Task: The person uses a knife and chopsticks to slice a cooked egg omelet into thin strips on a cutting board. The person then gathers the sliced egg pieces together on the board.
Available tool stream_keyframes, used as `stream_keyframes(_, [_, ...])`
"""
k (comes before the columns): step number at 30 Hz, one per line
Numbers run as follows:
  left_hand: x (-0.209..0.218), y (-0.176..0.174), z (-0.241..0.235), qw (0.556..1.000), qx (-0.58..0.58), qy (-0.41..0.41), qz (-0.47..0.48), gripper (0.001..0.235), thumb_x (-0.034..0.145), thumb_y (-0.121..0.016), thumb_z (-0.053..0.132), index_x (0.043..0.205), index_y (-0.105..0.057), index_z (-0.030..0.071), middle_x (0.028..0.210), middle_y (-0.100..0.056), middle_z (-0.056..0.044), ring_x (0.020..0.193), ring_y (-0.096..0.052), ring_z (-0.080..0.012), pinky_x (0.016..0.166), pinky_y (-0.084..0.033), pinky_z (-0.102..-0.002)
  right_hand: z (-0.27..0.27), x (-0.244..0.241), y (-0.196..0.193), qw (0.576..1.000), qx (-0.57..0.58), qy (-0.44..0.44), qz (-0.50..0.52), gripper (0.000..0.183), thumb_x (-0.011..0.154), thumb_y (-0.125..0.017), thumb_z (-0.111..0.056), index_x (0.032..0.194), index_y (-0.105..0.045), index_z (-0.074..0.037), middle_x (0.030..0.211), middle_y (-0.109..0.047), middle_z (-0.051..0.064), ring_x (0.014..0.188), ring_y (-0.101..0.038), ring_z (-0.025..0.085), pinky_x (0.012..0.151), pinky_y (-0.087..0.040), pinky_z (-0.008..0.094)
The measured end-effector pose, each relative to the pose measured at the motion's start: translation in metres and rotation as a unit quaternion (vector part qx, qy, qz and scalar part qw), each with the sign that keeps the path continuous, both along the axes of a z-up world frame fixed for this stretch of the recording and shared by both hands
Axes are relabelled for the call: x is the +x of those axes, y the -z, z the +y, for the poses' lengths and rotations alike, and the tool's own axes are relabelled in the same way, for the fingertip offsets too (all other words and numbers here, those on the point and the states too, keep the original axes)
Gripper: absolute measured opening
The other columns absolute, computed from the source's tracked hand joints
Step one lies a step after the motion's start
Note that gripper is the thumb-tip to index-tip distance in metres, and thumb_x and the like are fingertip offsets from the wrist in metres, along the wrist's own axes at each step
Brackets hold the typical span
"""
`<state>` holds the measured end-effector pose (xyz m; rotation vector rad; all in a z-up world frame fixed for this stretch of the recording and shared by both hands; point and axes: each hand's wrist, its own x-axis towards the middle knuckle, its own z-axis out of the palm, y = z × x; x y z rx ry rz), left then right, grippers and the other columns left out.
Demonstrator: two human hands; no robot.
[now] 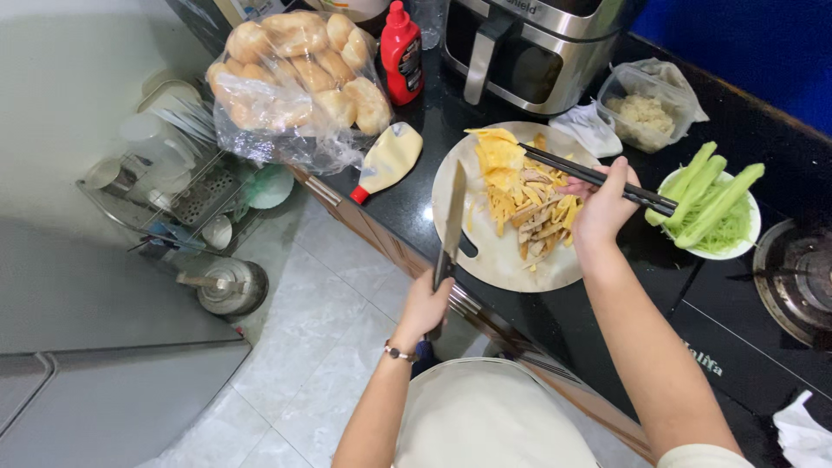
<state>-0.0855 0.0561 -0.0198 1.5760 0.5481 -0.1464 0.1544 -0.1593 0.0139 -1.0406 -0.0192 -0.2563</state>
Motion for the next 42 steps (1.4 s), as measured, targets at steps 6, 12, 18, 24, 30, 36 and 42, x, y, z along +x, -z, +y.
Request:
stream_keyframes(6, [0.0,0.022,-0.03,0.998,0.039,0.042,-0.002,0.027,0.096,-0.062,0.024,0.094,-0.056,-0.002,0.062,-0.06,-0.012,0.045,-0.062,-0.0288,0.044,-0.05,-0.042,-0.009,0.007,0.0,1.0,-0.027,0.011,-0.004,0.034,0.116,-0.045,-0.027,0.097,-0.052,0.001,0.075,-0.064,0.017,0.061,-0.066,0.025,0.058,-0.062,0.042])
stream_keyframes(12, [-0.008,0.02,-0.039,0.978,0.197,0.033,-0.063,0.03,0.094,-0.064,0.025,0.097,-0.056,-0.004,0.077,-0.067,-0.031,0.08,-0.067,-0.0501,0.068,-0.053,-0.054,-0.021,0.01,-0.005,0.999,-0.012,0.029,0.01,0.032,0.116,-0.044,-0.028,0.102,-0.052,0.0,0.077,-0.063,0.015,0.063,-0.067,0.024,0.06,-0.063,0.042])
stream_keyframes(18, [-0.006,0.016,-0.012,0.972,0.215,-0.015,-0.089,0.028,0.094,-0.063,0.024,0.099,-0.058,-0.003,0.08,-0.067,-0.031,0.081,-0.068,-0.0499,0.067,-0.054,-0.055,-0.022,0.005,0.005,0.999,-0.026,0.025,0.01,0.033,0.116,-0.044,-0.029,0.101,-0.052,0.0,0.076,-0.064,0.016,0.063,-0.067,0.023,0.061,-0.063,0.041])
stream_keyframes(24, [0.002,0.033,-0.012,0.951,0.308,-0.011,-0.019,0.03,0.094,-0.063,0.025,0.103,-0.056,-0.003,0.079,-0.068,-0.031,0.077,-0.067,-0.0513,0.069,-0.054,-0.058,-0.025,0.001,0.009,0.999,-0.035,0.013,0.008,0.034,0.116,-0.043,-0.029,0.1,-0.052,0.0,0.076,-0.065,0.017,0.061,-0.066,0.024,0.062,-0.062,0.04])
stream_keyframes(30, [0.0,0.037,-0.066,0.943,0.33,0.041,0.002,0.03,0.095,-0.062,0.026,0.101,-0.053,-0.002,0.074,-0.068,-0.028,0.072,-0.069,-0.0484,0.065,-0.056,-0.057,-0.037,0.014,0.015,0.999,0.005,0.039,0.006,0.032,0.116,-0.046,-0.028,0.102,-0.051,0.0,0.077,-0.061,0.014,0.062,-0.067,0.026,0.059,-0.062,0.043])
stream_keyframes(36, [-0.001,0.016,-0.074,0.957,0.284,0.045,-0.037,0.031,0.095,-0.064,0.026,0.098,-0.052,-0.002,0.074,-0.066,-0.03,0.074,-0.067,-0.0513,0.068,-0.054,-0.058,-0.053,0.033,0.012,0.998,-0.007,0.065,-0.007,0.032,0.115,-0.046,-0.029,0.101,-0.052,0.0,0.076,-0.062,0.015,0.058,-0.066,0.026,0.056,-0.062,0.043])
stream_keyframes(42, [-0.015,-0.005,-0.041,0.971,0.221,-0.012,-0.088,0.03,0.096,-0.065,0.026,0.093,-0.053,-0.002,0.073,-0.065,-0.027,0.073,-0.065,-0.0491,0.063,-0.051,-0.054,-0.034,0.031,0.009,0.998,0.016,0.063,0.011,0.028,0.114,-0.044,-0.026,0.1,-0.052,-0.002,0.075,-0.063,0.012,0.058,-0.067,0.025,0.053,-0.06,0.041])
